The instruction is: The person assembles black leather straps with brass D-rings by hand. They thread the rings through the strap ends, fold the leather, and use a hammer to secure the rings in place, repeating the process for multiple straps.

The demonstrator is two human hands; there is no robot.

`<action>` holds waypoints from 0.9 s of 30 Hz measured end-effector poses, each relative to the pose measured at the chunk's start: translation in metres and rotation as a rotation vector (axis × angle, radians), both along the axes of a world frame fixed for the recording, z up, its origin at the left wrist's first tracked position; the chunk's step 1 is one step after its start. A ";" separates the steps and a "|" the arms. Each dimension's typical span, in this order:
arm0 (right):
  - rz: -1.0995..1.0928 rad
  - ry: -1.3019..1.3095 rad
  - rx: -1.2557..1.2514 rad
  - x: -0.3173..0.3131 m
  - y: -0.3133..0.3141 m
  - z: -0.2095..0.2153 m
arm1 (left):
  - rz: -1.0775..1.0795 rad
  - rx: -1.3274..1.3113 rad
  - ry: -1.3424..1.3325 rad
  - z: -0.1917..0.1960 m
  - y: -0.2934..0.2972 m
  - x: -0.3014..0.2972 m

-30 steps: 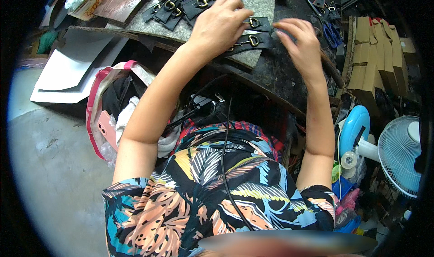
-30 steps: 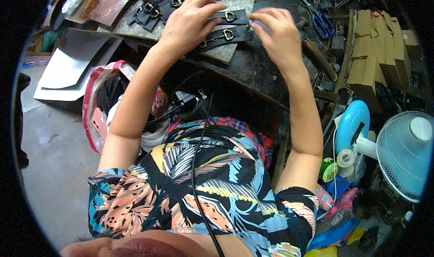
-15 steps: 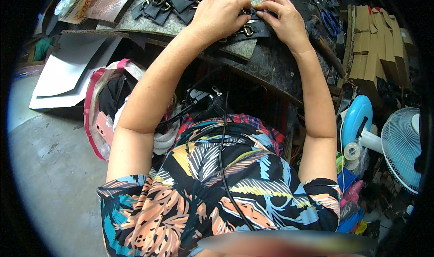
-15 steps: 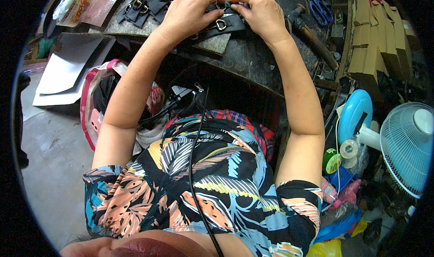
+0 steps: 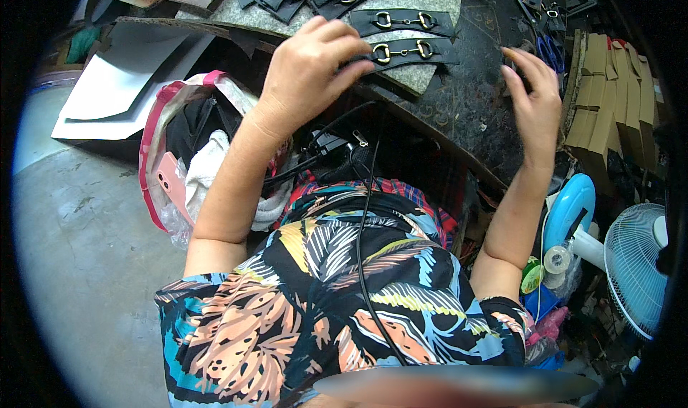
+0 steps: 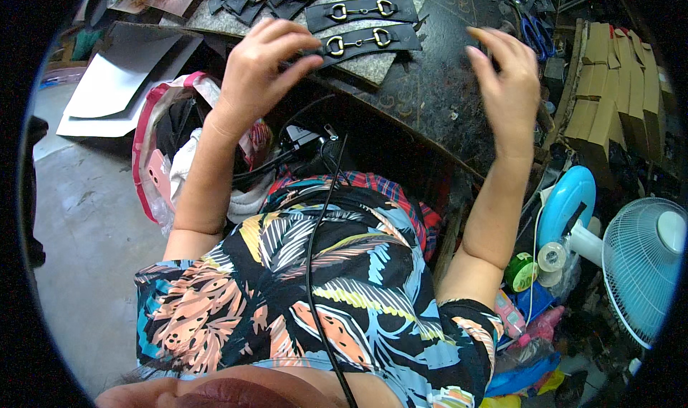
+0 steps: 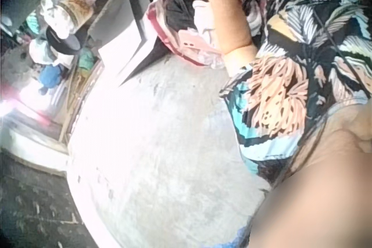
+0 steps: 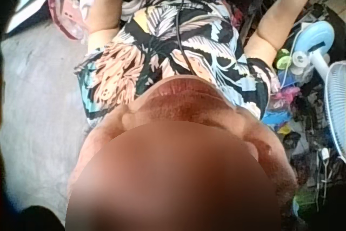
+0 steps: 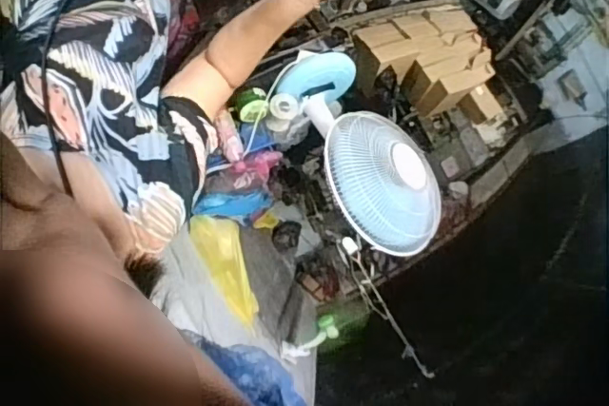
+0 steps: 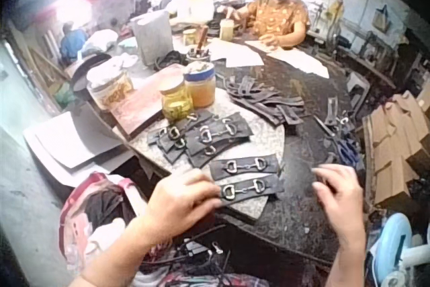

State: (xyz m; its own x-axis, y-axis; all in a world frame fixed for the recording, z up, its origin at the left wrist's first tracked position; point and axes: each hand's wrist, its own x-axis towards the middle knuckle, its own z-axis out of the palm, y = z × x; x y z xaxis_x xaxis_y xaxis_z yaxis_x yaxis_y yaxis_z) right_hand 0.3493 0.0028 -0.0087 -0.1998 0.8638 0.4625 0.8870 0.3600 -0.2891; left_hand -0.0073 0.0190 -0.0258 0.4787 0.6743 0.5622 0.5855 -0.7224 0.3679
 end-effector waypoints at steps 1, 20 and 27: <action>-0.149 -0.043 -0.085 0.016 -0.004 -0.001 | 0.017 0.009 0.019 -0.002 -0.004 0.002; -0.247 0.458 -0.247 -0.023 -0.068 -0.003 | 0.034 0.131 0.115 -0.002 0.001 0.052; -0.186 0.304 -0.048 -0.056 -0.065 0.002 | 0.061 0.149 0.094 -0.009 0.001 0.049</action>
State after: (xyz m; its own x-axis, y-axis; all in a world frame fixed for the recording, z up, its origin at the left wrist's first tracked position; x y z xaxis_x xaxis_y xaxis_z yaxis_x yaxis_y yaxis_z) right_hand 0.2938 -0.0624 -0.0067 0.1029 0.8947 0.4347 0.8071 0.1804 -0.5622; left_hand 0.0413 0.0204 -0.0352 0.4946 0.6165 0.6125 0.6567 -0.7268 0.2012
